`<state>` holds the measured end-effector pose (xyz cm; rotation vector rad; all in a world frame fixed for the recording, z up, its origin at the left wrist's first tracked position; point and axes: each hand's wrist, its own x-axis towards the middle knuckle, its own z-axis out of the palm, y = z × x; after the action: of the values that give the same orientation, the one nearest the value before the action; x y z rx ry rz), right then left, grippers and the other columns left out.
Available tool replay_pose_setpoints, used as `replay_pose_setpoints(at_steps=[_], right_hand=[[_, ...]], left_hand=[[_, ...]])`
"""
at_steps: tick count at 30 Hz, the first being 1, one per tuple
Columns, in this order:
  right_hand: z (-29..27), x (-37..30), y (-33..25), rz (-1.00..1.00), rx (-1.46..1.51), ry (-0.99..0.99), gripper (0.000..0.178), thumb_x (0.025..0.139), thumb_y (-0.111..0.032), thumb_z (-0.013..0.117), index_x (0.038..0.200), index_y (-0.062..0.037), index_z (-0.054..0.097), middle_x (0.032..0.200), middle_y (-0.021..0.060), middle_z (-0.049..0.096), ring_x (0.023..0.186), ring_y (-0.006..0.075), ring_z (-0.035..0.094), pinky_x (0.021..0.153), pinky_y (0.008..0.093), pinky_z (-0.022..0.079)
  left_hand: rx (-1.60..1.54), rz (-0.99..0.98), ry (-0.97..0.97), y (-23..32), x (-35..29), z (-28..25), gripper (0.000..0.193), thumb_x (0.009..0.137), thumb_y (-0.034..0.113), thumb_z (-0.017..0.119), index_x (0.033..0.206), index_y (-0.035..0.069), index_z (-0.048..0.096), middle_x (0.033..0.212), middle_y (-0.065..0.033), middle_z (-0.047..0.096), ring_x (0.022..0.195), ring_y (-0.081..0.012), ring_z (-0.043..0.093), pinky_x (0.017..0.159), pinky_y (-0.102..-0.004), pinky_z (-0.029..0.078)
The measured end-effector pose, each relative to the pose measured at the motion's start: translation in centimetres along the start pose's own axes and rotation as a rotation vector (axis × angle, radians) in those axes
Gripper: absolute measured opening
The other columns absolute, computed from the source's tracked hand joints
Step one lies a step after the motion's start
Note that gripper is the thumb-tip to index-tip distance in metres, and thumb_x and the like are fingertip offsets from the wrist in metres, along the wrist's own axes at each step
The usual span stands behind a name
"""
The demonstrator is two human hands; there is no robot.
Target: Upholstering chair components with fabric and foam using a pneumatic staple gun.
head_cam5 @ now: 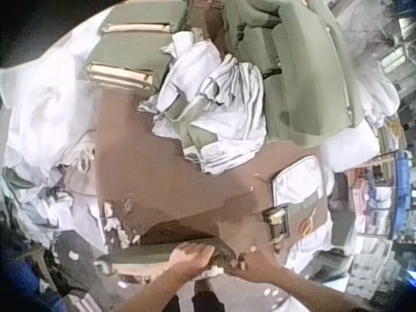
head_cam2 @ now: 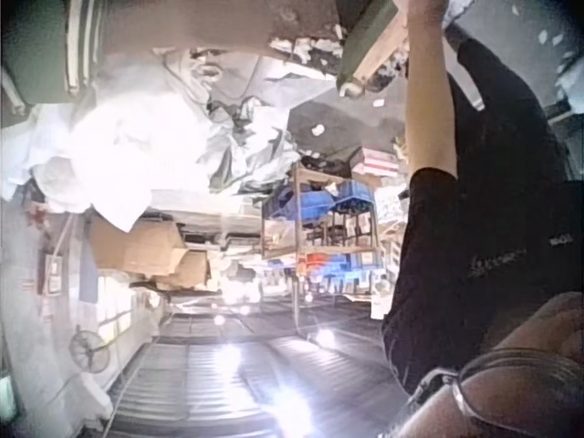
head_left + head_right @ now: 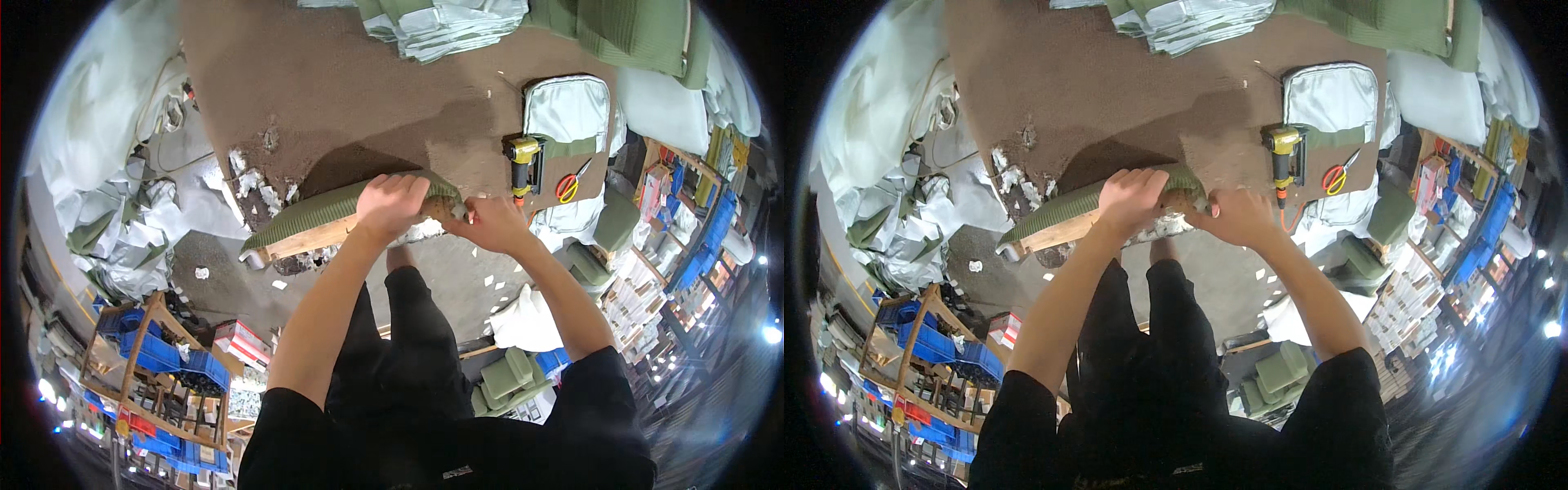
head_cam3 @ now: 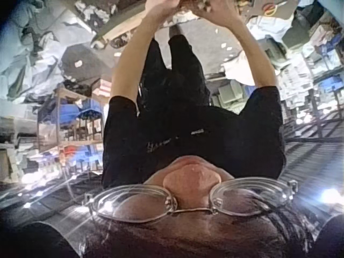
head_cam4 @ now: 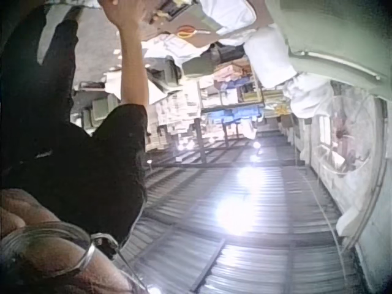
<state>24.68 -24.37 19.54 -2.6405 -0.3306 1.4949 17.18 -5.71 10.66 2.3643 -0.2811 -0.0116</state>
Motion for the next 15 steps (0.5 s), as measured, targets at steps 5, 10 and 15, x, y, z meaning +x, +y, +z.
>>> replay_pose_setpoints(at_steps=[5,10,15], right_hand=[[1.9,0.6,1.4,-0.072,-0.074,-0.112,0.057,0.092,-0.056,0.053,0.082,-0.0022,0.067,0.079,0.0221,0.066,0.081,0.0411,0.065,0.073,0.0508,0.049],[3.3,-0.8,2.6,-0.232,-0.138,-0.123,0.053,0.097,-0.049,0.046,0.079,-0.0029,0.067,0.072,0.0215,0.064,0.074,0.0420,0.064,0.069,0.0519,0.049],[5.4,-4.2,1.3,0.021,0.035,-0.104,0.045,0.095,-0.042,0.052,0.073,-0.0054,0.066,0.066,0.0199,0.062,0.069,0.0419,0.062,0.064,0.0504,0.049]], left_hand=[[0.002,-0.015,-0.001,-0.1,-0.7,0.7,0.031,0.056,0.021,0.075,0.075,0.012,0.051,0.069,-0.0012,0.057,0.065,-0.0200,0.061,0.060,-0.0328,0.048],[0.075,-0.025,0.022,1.7,-2.6,0.9,0.009,0.073,0.019,0.059,0.075,0.014,0.052,0.068,0.0005,0.056,0.065,-0.0175,0.061,0.060,-0.0329,0.046],[0.038,-0.053,0.097,2.7,-4.7,1.2,0.010,0.071,0.019,0.060,0.074,0.014,0.052,0.066,0.0003,0.055,0.063,-0.0172,0.060,0.059,-0.0319,0.045]])
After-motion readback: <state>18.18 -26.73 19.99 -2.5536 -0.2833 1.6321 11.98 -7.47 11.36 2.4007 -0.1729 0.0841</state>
